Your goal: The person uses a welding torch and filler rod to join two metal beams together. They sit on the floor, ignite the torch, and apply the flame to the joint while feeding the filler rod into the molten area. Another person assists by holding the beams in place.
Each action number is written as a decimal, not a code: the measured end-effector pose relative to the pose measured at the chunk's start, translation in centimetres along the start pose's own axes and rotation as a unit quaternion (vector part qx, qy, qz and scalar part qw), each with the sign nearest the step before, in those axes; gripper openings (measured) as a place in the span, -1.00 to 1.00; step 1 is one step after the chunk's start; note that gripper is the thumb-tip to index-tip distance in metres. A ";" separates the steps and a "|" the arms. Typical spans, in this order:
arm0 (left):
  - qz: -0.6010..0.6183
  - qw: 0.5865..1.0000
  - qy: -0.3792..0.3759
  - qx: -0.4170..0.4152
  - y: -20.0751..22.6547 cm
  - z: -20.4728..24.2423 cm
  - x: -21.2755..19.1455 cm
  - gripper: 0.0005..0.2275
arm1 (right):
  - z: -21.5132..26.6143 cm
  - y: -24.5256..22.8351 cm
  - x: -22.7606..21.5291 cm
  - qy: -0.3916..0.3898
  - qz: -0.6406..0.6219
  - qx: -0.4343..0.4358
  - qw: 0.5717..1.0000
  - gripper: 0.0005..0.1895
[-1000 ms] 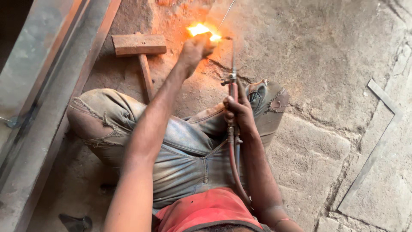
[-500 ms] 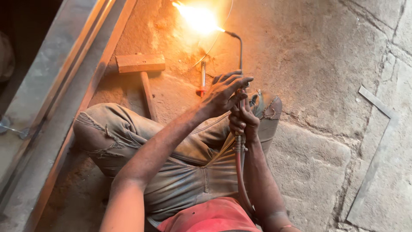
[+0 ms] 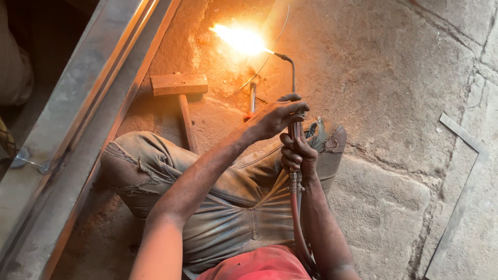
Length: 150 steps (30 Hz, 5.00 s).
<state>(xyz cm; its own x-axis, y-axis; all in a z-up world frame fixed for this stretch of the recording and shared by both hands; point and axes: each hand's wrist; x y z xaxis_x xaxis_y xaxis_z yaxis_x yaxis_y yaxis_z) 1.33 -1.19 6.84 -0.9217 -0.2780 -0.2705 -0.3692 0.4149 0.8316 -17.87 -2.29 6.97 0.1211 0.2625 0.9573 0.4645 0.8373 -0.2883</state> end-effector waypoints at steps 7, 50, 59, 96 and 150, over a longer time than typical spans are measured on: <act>0.005 1.000 -0.006 -0.005 0.6 -0.2 -0.6 -0.82 | -0.1 -0.2 -0.1 0.020 0.010 0.007 1.000 -0.50; 0.030 0.998 -0.038 -0.050 -0.1 0.7 -1.1 -0.79 | 0.8 -0.7 -3.1 0.121 0.094 0.035 0.988 -0.38; 0.062 0.994 -0.052 -0.069 0.4 0.5 -1.3 -0.77 | 0.2 -0.2 -0.9 0.072 0.024 0.036 0.996 -0.39; -0.165 0.982 0.054 0.068 0.2 0.3 -1.5 -0.42 | -0.4 -0.4 -0.6 0.061 0.033 0.018 0.997 -0.51; 0.051 0.966 0.006 -0.255 -1.2 1.7 -1.3 -0.72 | -0.5 -0.2 0.6 0.032 -0.019 -0.011 0.999 -0.48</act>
<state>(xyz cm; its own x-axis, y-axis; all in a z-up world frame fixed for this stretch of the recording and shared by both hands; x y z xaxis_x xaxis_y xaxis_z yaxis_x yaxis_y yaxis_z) 2.76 0.12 5.35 -0.9475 -0.2700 -0.1711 -0.1667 -0.0392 0.9852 -17.44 -2.57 7.58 0.1581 0.1993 0.9671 0.4889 0.8351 -0.2521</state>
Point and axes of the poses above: each hand's wrist, its own z-axis away from the middle knuckle, its own x-axis out of the palm, y = z × x, and after that the axes turned 5 degrees about -x, right-handed
